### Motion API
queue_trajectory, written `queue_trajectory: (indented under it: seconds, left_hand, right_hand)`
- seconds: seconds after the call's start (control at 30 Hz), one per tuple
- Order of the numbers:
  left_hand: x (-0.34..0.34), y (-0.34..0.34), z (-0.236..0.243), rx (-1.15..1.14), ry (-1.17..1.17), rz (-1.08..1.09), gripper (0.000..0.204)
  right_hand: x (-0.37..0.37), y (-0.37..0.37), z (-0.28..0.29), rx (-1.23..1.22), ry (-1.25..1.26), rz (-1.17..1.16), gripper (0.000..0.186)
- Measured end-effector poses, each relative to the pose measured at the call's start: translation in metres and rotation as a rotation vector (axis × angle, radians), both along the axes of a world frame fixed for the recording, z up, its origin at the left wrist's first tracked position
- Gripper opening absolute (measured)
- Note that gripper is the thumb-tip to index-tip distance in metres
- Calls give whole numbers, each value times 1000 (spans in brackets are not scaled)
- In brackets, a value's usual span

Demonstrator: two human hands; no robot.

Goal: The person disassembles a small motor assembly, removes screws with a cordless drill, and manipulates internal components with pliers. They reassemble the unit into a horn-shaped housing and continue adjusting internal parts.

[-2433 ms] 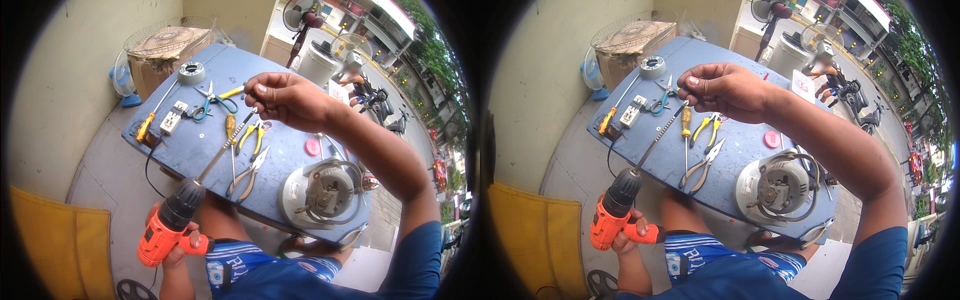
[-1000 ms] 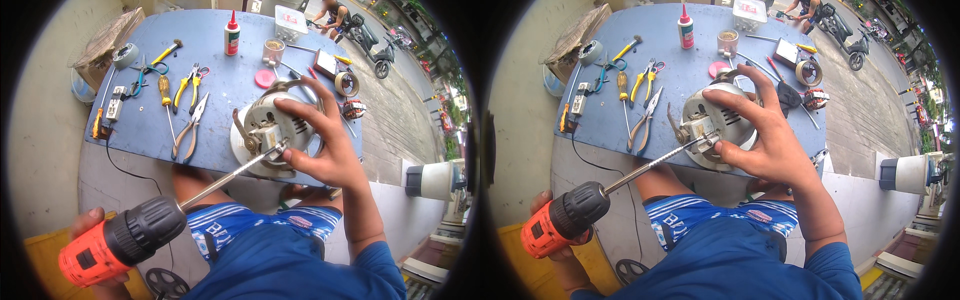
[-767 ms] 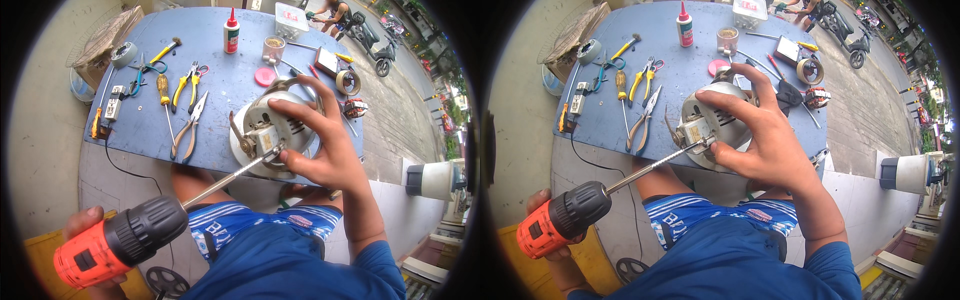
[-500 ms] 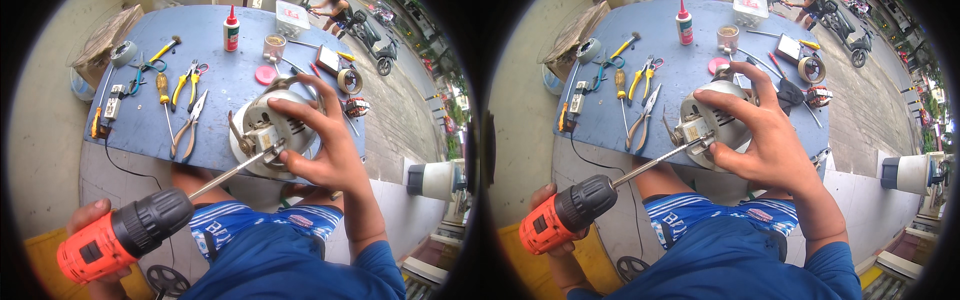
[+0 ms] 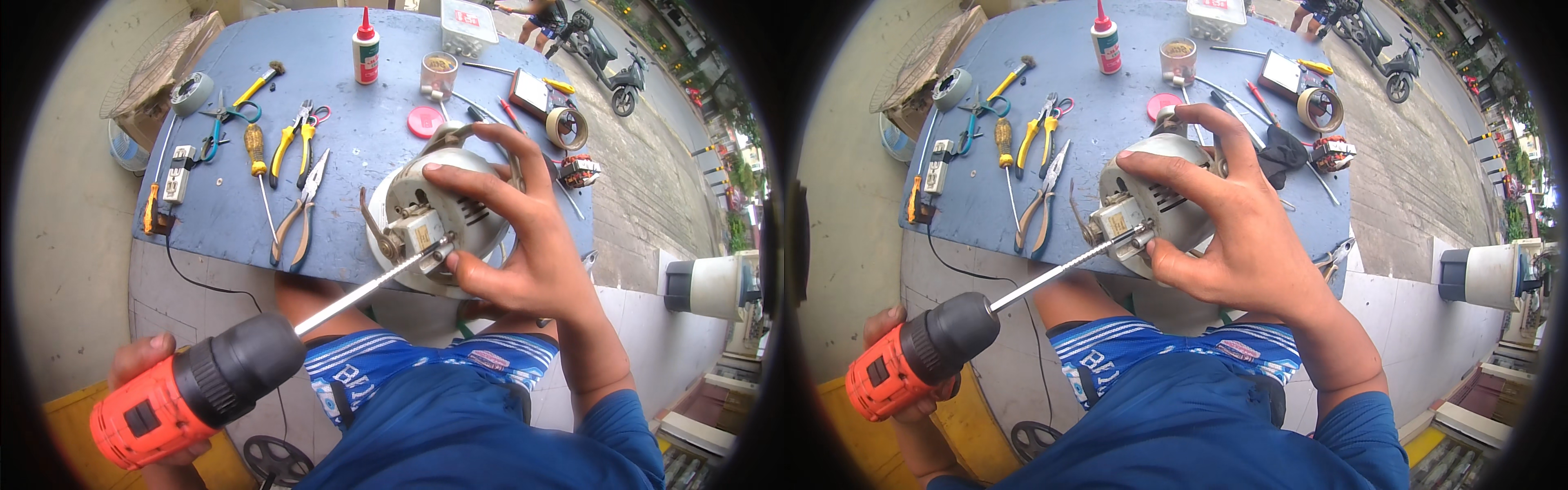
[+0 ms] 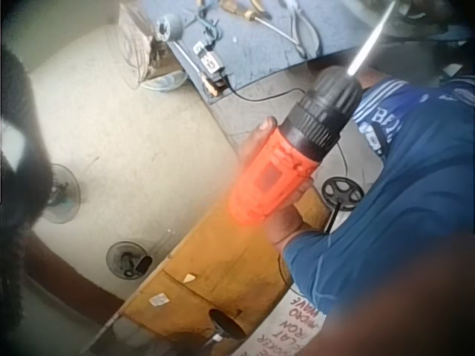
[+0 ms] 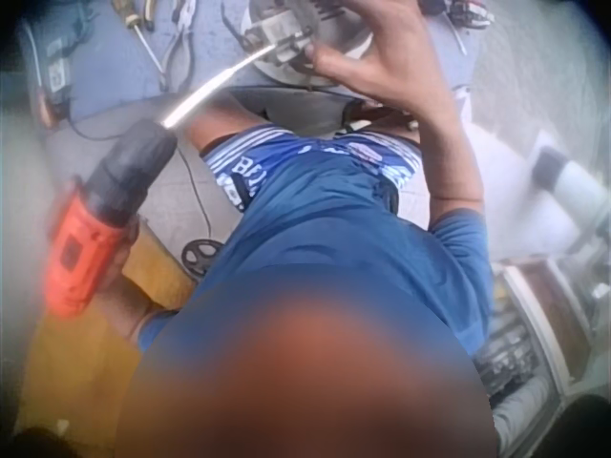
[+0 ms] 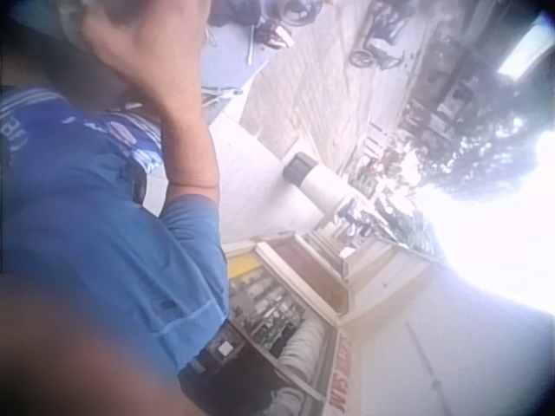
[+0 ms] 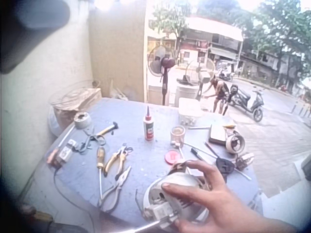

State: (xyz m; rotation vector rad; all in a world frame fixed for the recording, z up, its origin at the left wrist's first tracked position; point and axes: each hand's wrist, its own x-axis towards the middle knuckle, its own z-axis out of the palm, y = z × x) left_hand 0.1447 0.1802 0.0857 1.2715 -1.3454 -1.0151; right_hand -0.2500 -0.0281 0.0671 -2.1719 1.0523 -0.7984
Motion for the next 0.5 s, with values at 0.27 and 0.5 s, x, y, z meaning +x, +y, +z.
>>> queue_trajectory:
  seconds: [0.27, 0.5]
  left_hand:
    - [-16, 4, 17, 413, 513, 583, 31]
    - [-11, 8, -4, -291, -888, 372, 13]
  right_hand:
    - [3, 1, 2, 13, 6, -9, 68]
    - [3, 3, 2, -28, 29, -29, 70]
